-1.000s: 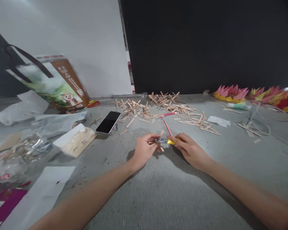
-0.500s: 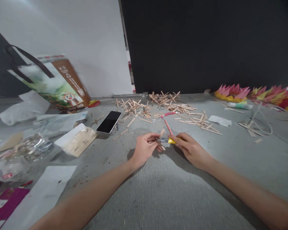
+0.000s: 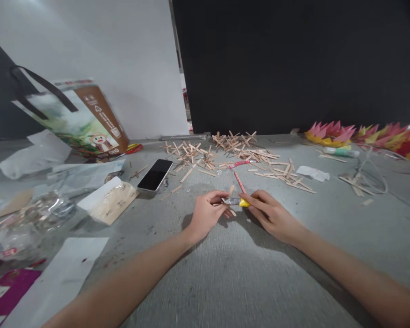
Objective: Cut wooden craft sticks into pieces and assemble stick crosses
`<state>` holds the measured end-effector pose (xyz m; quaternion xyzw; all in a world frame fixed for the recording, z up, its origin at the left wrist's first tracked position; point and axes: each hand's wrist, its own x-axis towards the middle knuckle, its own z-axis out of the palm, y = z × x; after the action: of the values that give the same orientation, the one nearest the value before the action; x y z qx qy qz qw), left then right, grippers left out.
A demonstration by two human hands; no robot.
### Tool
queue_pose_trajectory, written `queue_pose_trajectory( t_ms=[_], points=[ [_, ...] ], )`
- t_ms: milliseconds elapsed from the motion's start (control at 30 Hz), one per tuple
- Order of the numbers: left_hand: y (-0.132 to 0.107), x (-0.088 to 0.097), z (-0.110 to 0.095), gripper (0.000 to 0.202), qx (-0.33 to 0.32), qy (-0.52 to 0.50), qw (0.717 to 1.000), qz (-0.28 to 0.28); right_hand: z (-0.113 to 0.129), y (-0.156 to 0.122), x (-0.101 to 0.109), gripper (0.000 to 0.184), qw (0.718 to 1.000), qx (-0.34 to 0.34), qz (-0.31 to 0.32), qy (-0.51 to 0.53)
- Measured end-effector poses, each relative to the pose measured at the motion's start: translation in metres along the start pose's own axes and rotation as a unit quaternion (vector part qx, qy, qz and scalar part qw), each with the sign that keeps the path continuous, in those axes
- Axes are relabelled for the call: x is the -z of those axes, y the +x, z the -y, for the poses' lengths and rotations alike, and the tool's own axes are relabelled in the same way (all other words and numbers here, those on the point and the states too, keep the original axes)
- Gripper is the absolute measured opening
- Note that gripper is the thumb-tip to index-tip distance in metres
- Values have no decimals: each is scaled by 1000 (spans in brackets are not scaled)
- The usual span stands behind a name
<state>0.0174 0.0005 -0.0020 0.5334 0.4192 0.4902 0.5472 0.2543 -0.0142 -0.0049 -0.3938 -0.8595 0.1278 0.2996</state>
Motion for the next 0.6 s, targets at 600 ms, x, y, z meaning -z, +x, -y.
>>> queue_pose_trajectory(
  t_ms=[600],
  points=[
    [1, -1, 5, 19, -2, -11, 1000, 20, -3, 3, -3, 41, 1000, -17, -16, -4]
  ],
)
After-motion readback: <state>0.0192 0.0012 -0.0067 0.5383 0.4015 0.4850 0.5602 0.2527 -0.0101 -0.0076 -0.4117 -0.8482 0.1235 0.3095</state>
